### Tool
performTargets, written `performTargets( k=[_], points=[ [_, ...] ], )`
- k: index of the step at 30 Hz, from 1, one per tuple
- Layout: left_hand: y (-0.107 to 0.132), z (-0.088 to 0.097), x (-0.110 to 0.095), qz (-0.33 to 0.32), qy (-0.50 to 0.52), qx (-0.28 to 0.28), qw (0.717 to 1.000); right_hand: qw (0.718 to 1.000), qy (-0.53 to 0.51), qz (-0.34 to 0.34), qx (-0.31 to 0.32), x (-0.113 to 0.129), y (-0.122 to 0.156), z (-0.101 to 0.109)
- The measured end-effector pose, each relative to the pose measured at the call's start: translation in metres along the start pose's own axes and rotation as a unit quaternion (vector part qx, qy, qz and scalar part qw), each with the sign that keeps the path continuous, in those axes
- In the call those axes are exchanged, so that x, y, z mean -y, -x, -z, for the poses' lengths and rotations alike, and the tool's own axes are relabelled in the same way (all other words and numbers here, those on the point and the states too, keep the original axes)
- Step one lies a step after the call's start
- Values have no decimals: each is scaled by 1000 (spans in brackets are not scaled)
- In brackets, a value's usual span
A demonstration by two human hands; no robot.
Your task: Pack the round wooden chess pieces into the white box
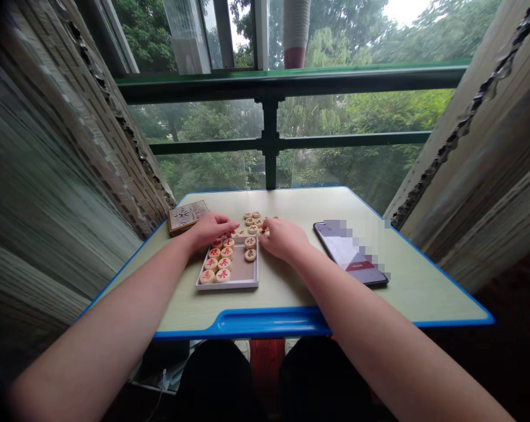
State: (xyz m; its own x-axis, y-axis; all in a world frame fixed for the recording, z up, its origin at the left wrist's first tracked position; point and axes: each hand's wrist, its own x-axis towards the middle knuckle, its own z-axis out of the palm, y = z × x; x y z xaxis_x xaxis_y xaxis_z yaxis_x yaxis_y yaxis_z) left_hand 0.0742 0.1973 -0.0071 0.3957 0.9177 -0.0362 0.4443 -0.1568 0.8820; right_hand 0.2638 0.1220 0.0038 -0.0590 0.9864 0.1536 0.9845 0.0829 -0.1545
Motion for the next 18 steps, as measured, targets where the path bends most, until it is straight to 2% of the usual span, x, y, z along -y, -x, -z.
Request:
performTargets(
  k=[9, 18],
  points=[
    [-3, -1, 4, 5, -8, 5, 1000, 999, -39, -5, 2, -6, -9, -5],
    [-4, -1, 4, -1, 7, 12, 1000, 998, -64, 3, 16, -7, -4, 3]
  ],
)
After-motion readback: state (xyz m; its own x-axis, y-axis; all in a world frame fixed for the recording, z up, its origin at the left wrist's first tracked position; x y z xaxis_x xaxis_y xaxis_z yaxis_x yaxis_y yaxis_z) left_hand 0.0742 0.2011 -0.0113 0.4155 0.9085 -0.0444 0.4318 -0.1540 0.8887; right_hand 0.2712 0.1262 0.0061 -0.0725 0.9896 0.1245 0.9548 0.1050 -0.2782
